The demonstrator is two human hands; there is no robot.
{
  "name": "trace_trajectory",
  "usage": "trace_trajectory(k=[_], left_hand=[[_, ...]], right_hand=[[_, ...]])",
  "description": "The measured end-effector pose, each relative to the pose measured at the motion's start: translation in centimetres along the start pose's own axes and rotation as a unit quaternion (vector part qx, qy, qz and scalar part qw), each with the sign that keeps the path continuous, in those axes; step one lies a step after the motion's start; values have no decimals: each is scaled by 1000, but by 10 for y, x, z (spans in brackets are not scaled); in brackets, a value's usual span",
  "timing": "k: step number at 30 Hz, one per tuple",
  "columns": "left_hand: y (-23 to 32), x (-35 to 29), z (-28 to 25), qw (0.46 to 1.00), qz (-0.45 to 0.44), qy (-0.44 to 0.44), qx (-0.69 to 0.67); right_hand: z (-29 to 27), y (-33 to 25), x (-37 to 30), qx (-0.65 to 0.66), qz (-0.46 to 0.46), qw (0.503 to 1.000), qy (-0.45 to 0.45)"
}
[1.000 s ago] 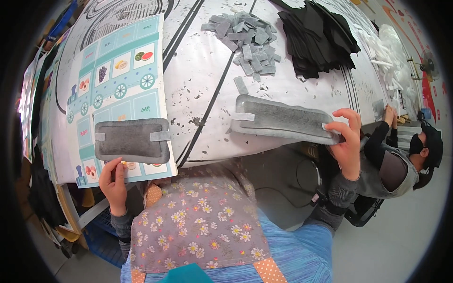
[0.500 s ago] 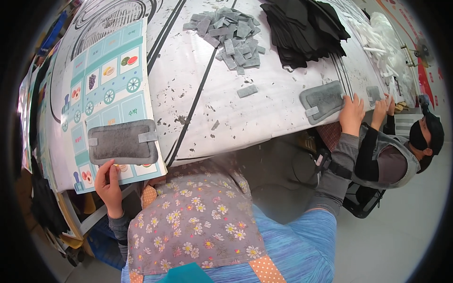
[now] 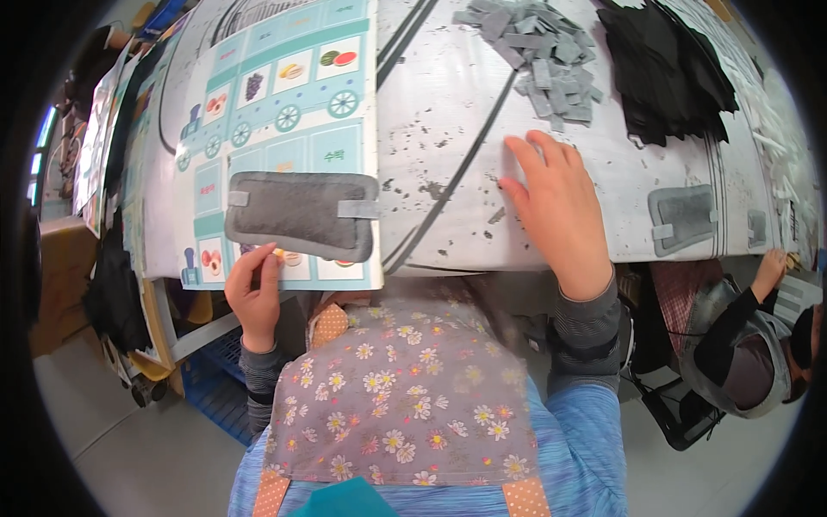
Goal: Manually applying small grey strips to the edges of grey fabric shoe components based on a template sheet.
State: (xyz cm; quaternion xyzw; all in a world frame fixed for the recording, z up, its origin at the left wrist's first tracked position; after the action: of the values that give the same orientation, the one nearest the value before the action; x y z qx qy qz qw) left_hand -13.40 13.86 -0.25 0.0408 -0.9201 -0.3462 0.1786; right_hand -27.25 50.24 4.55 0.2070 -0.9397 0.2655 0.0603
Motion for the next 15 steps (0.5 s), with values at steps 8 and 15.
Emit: trace_trajectory(k=[8, 15], left_hand=[[12, -26, -5, 980, 169, 51, 89], [10, -18, -3, 975, 201, 29, 86]], right_hand=[[-6, 20, 3, 50, 10, 995, -82], [2, 52, 12, 143, 204, 932, -263]])
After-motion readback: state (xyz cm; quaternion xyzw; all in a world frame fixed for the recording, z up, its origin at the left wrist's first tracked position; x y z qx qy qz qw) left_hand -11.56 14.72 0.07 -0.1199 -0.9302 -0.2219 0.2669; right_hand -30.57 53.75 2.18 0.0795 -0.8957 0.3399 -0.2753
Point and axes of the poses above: each hand's wrist, its own x-axis towards the middle knuckle, its own z-axis out of the palm, y = z × x, the point moved 6 cm from there along x, towards the middle knuckle, and after that the axes turned 7 degrees about x, right-handed, at the moved point
